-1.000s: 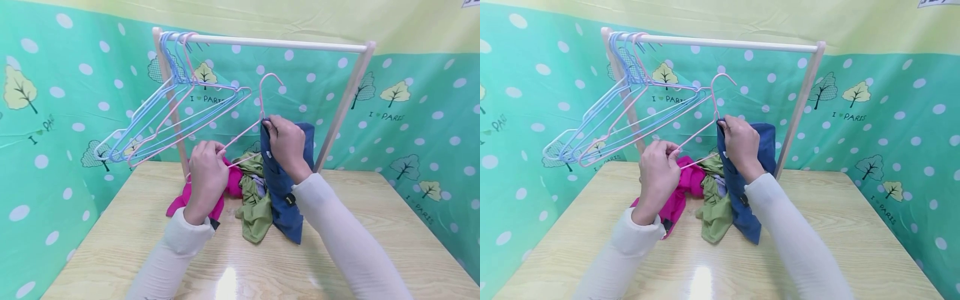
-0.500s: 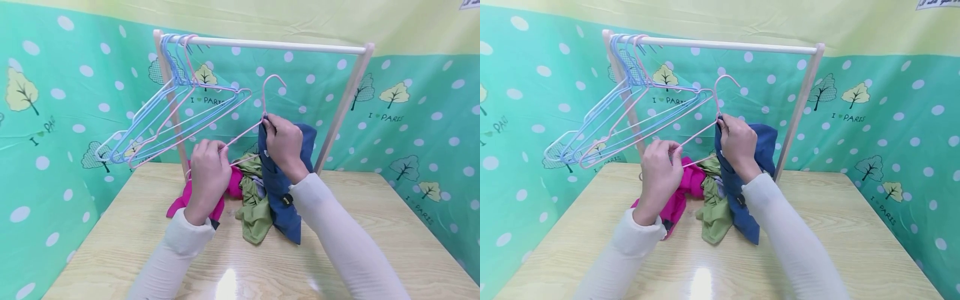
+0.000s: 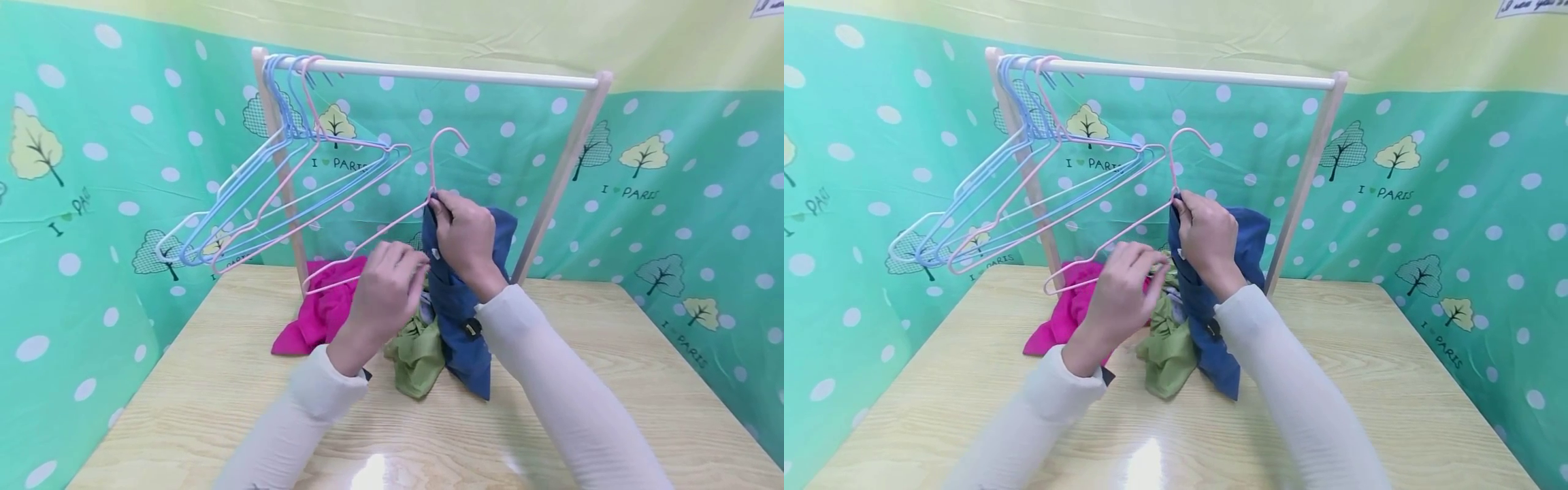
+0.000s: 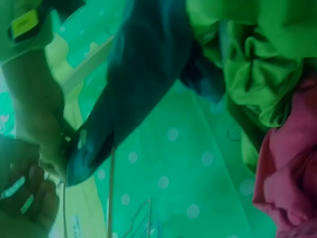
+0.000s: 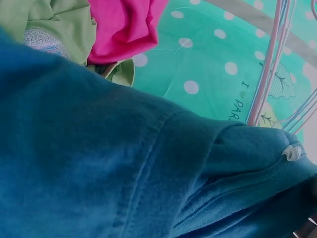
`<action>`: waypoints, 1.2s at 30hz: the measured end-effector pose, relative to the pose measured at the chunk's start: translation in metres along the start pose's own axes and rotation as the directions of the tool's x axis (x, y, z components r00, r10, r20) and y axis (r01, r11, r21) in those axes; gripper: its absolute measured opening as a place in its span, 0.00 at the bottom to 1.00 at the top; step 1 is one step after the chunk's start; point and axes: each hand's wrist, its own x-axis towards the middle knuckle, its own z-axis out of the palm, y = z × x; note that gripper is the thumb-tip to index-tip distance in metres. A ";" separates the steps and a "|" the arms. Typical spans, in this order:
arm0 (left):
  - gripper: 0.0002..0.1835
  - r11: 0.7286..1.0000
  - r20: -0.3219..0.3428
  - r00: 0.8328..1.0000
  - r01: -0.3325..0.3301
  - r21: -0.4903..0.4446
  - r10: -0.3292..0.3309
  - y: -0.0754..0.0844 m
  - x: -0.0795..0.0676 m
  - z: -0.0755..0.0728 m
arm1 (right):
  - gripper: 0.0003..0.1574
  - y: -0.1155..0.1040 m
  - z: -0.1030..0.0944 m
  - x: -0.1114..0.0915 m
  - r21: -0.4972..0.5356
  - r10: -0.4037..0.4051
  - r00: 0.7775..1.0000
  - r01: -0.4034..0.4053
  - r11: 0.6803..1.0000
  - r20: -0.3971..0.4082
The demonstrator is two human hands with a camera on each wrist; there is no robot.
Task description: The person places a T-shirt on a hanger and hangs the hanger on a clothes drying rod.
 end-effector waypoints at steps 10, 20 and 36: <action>0.12 0.990 0.264 0.955 -0.123 -0.068 0.136 0.006 -0.013 0.026 | 0.15 -0.004 -0.004 0.000 -0.008 0.011 1.000 -0.011 1.000 0.023; 0.20 0.986 0.408 0.901 -0.164 0.004 0.148 0.008 -0.022 0.041 | 0.13 -0.006 -0.008 -0.003 0.013 0.002 1.000 -0.003 1.000 0.030; 0.14 0.967 0.535 0.845 -0.122 0.222 -0.016 0.014 -0.023 0.034 | 0.14 0.004 -0.013 0.000 -0.001 -0.039 0.999 0.039 0.999 0.005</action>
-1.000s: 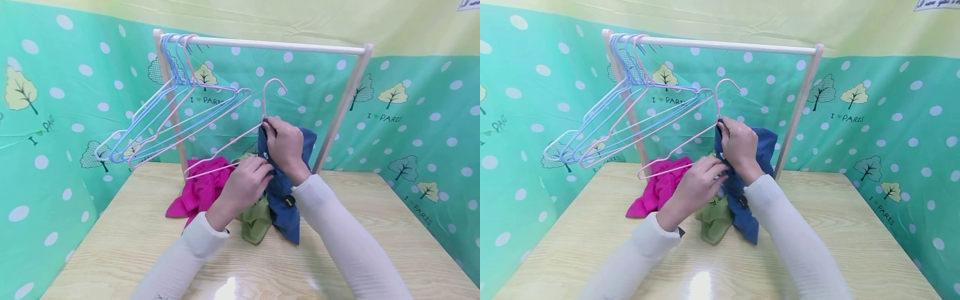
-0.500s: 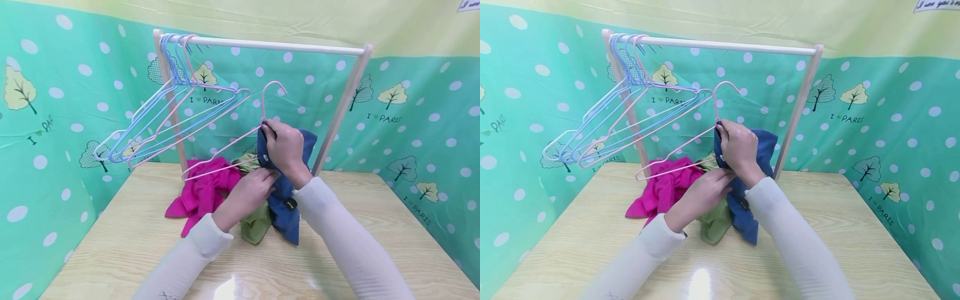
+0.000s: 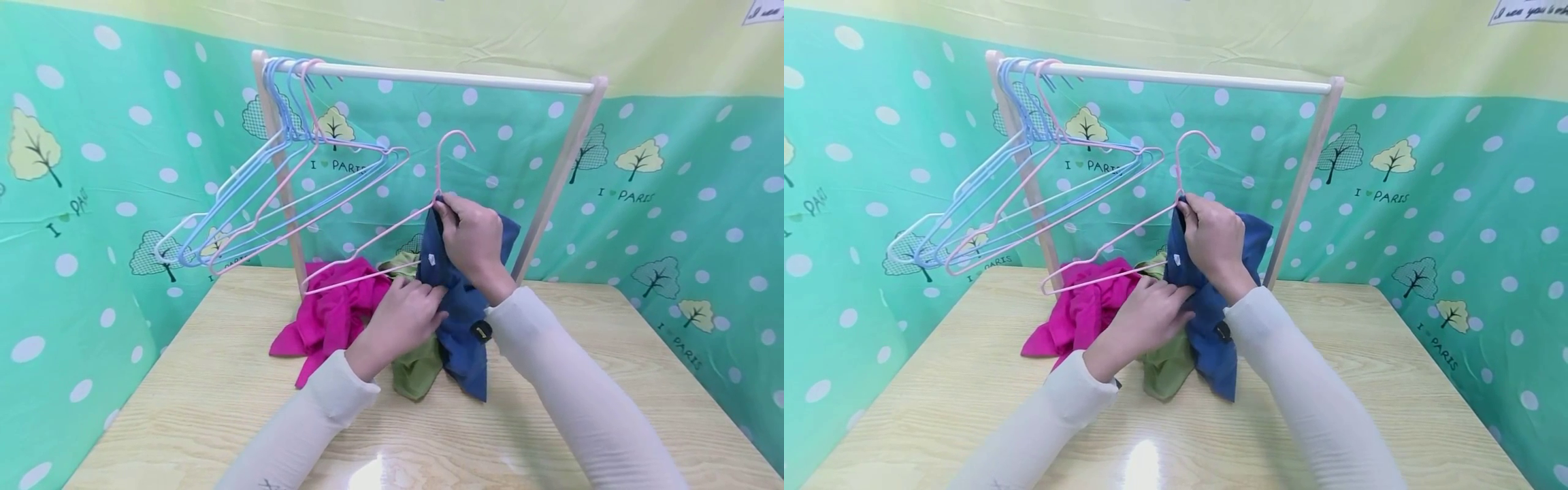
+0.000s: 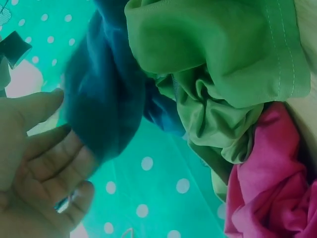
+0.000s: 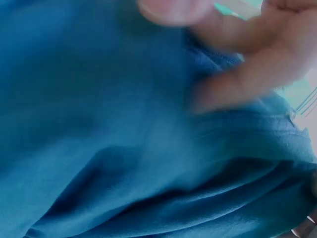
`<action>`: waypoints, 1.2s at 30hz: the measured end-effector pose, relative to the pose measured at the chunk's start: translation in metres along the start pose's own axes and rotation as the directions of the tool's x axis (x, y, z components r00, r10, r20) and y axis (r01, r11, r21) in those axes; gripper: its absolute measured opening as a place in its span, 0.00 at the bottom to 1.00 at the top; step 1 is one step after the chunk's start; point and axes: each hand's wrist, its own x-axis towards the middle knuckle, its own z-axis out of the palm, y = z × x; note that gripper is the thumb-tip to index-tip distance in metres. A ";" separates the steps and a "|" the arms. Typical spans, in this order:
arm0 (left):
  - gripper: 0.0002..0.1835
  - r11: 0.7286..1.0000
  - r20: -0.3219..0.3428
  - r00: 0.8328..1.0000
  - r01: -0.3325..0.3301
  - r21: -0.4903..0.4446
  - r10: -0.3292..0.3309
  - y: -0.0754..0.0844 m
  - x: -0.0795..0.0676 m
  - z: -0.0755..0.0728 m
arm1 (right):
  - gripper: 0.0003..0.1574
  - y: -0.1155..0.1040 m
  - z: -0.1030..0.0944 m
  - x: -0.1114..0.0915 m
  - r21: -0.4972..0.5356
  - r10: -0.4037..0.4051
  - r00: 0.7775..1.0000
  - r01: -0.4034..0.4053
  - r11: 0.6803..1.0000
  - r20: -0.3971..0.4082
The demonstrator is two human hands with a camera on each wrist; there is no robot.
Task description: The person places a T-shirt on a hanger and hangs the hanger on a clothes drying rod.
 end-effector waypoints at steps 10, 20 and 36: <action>0.28 0.995 0.049 0.996 -0.066 -0.077 0.070 0.002 -0.002 -0.002 | 0.15 0.008 -0.002 -0.002 0.004 0.024 1.000 -0.024 1.000 0.001; 0.04 0.892 -0.195 0.981 -0.093 -0.443 0.006 0.005 0.000 -0.009 | 0.13 0.009 0.001 -0.002 -0.007 0.007 1.000 -0.007 1.000 0.016; 0.18 0.836 0.042 0.948 0.297 -0.462 -0.314 -0.009 -0.005 -0.038 | 0.15 0.018 0.003 -0.006 -0.011 0.070 0.997 -0.071 0.997 -0.014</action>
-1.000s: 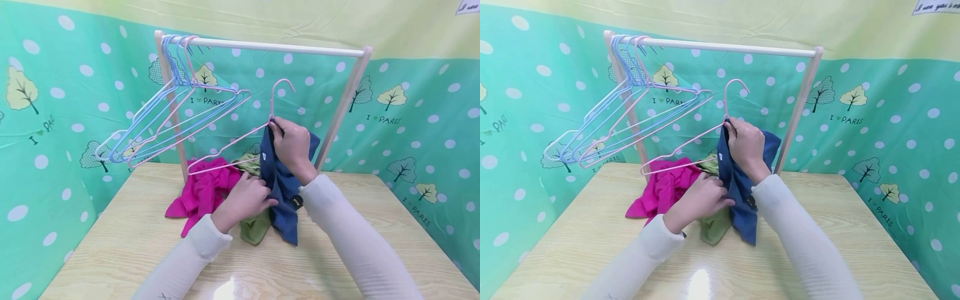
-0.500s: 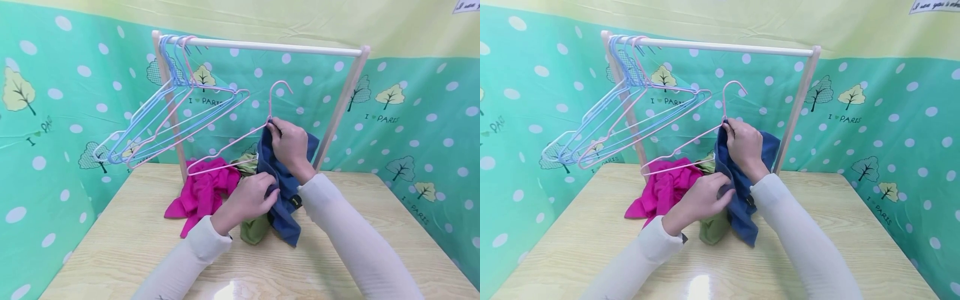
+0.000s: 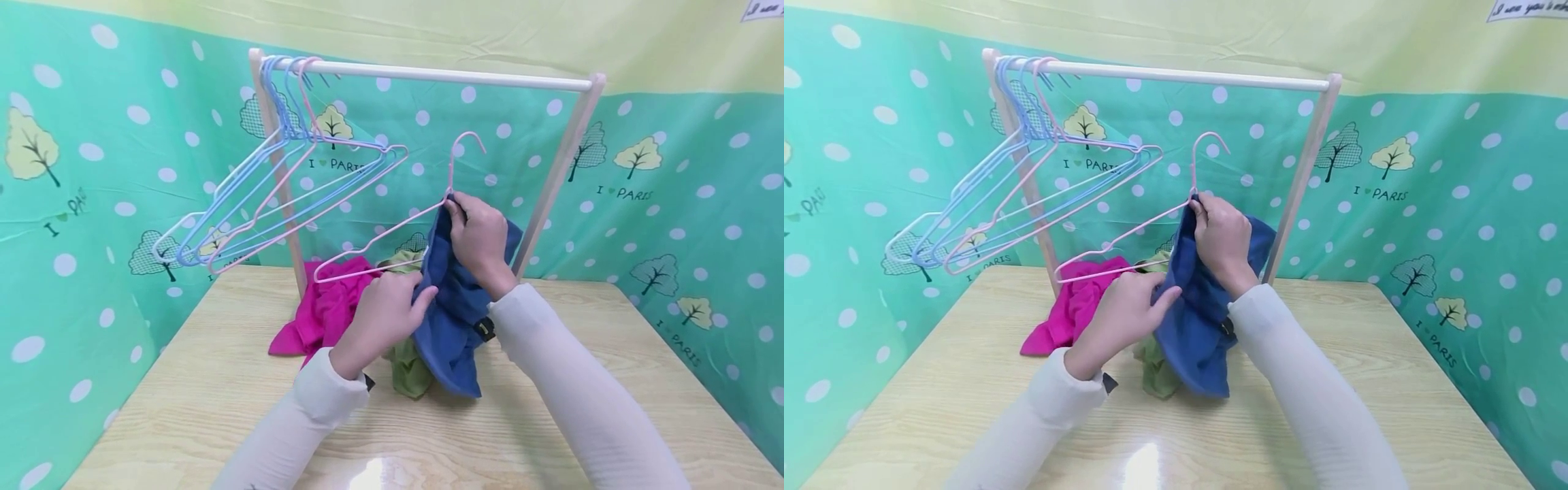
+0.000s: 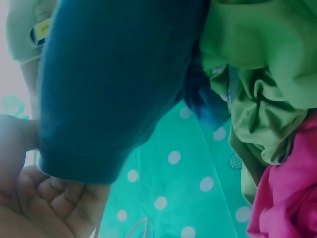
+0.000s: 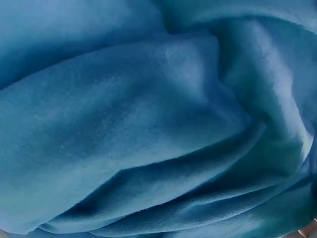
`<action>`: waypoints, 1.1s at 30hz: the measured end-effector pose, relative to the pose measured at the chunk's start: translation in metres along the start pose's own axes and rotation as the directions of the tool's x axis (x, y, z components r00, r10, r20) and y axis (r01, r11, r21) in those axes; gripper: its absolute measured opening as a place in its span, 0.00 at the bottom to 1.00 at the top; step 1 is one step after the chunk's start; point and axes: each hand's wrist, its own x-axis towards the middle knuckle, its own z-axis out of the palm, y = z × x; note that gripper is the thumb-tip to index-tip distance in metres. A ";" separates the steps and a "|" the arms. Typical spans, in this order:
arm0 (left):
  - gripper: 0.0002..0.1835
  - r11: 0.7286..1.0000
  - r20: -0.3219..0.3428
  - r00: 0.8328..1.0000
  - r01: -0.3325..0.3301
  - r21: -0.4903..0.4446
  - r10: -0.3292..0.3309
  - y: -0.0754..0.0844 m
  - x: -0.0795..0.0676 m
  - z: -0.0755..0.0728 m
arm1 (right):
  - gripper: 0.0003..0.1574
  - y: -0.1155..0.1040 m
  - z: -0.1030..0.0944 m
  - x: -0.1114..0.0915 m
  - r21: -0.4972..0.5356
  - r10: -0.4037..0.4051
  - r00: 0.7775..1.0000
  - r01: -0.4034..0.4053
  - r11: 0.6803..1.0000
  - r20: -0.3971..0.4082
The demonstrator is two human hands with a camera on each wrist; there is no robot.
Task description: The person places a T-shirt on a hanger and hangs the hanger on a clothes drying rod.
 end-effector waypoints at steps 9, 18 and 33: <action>0.06 0.954 -0.070 0.996 0.035 -0.296 -0.059 -0.012 0.006 -0.018 | 0.15 0.007 0.002 0.001 0.004 0.063 0.998 -0.063 0.998 -0.016; 0.06 0.956 -0.035 0.998 0.035 -0.290 -0.047 -0.022 0.004 -0.046 | 0.14 0.014 0.001 0.003 0.024 0.137 0.990 -0.136 0.990 -0.026; 0.05 0.984 -0.165 0.985 0.014 -0.178 -0.044 -0.052 0.000 -0.081 | 0.15 0.024 -0.004 0.005 0.078 0.118 0.992 -0.115 0.990 -0.035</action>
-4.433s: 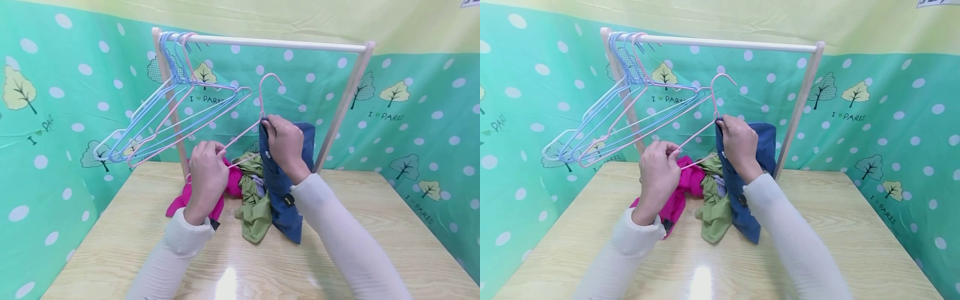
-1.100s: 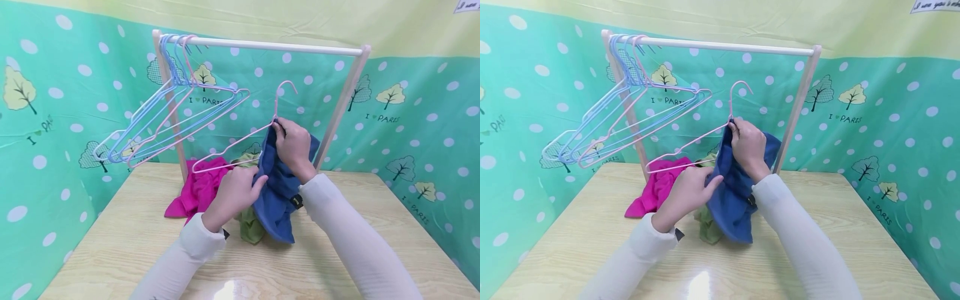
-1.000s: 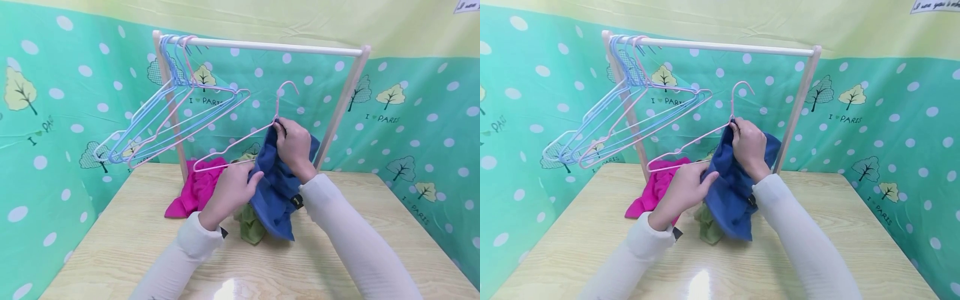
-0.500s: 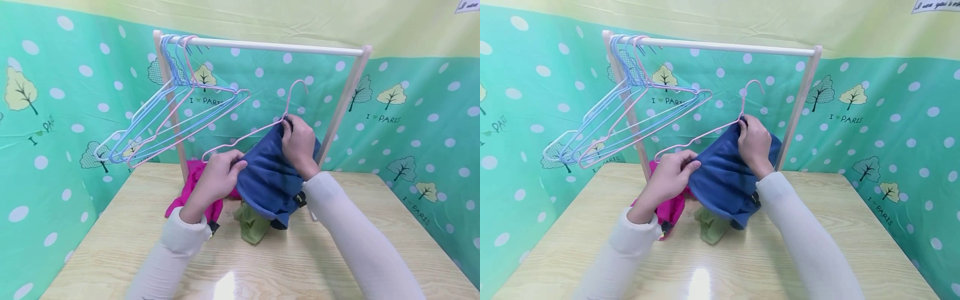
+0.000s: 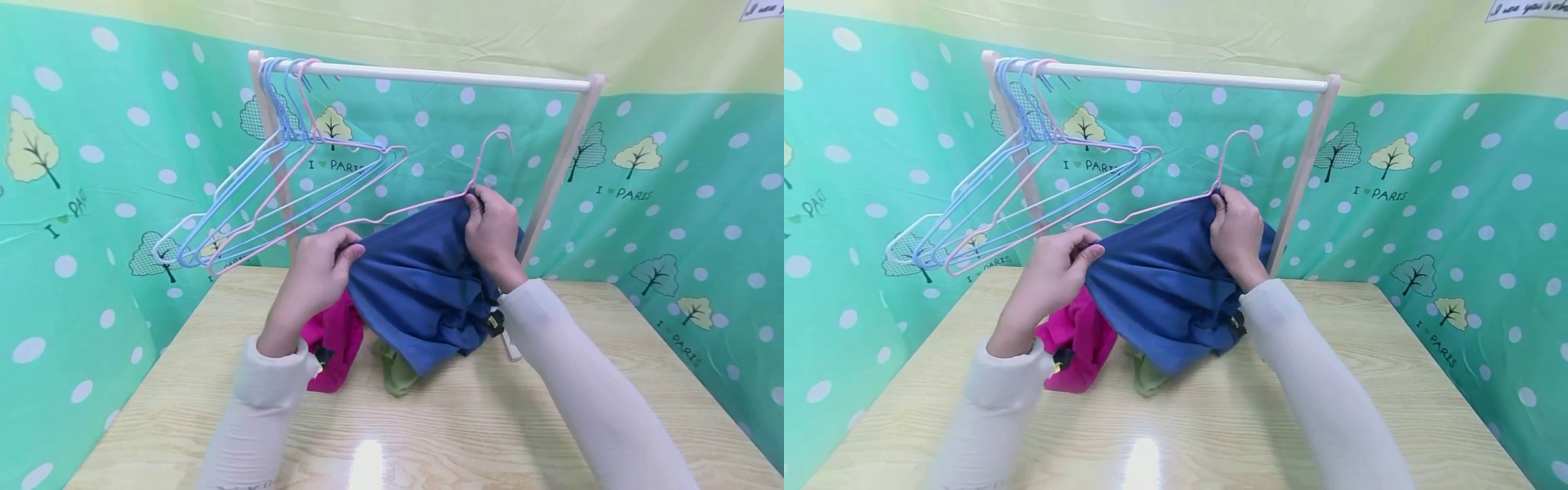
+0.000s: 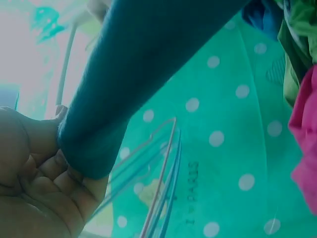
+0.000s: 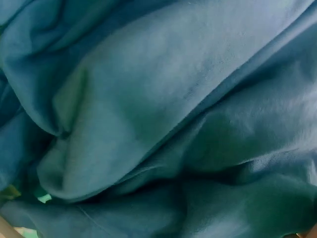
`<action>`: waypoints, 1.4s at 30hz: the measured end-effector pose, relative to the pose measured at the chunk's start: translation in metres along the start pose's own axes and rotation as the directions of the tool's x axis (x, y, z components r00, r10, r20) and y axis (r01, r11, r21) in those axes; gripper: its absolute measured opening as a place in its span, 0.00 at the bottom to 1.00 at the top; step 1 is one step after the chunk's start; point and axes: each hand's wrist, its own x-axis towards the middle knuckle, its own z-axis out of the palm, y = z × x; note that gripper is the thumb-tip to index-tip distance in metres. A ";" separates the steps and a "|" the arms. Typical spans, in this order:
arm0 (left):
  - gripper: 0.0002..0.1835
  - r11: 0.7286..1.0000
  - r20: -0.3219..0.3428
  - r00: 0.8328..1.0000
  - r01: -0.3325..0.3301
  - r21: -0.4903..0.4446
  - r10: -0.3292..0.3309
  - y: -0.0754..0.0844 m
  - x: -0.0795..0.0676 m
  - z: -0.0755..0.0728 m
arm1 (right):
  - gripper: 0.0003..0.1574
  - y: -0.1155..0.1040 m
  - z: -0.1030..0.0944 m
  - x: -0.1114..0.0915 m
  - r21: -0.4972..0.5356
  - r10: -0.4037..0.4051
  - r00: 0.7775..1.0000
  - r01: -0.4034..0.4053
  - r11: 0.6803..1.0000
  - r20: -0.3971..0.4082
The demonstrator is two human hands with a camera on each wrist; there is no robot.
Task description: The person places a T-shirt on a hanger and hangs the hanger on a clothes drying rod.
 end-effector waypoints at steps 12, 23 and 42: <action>0.05 0.997 -0.158 0.984 -0.070 0.042 0.076 -0.010 -0.001 -0.020 | 0.13 0.010 -0.012 0.004 0.090 -0.008 0.987 -0.007 0.996 0.162; 0.04 0.992 -0.203 0.972 -0.107 0.071 0.120 -0.016 -0.003 -0.029 | 0.14 0.028 -0.023 0.003 0.243 -0.037 0.935 -0.053 0.969 0.351; 0.05 0.988 0.010 0.988 -0.152 -0.036 0.152 -0.018 0.001 -0.012 | 0.14 -0.002 -0.028 0.002 0.378 -0.090 0.894 -0.093 0.921 0.439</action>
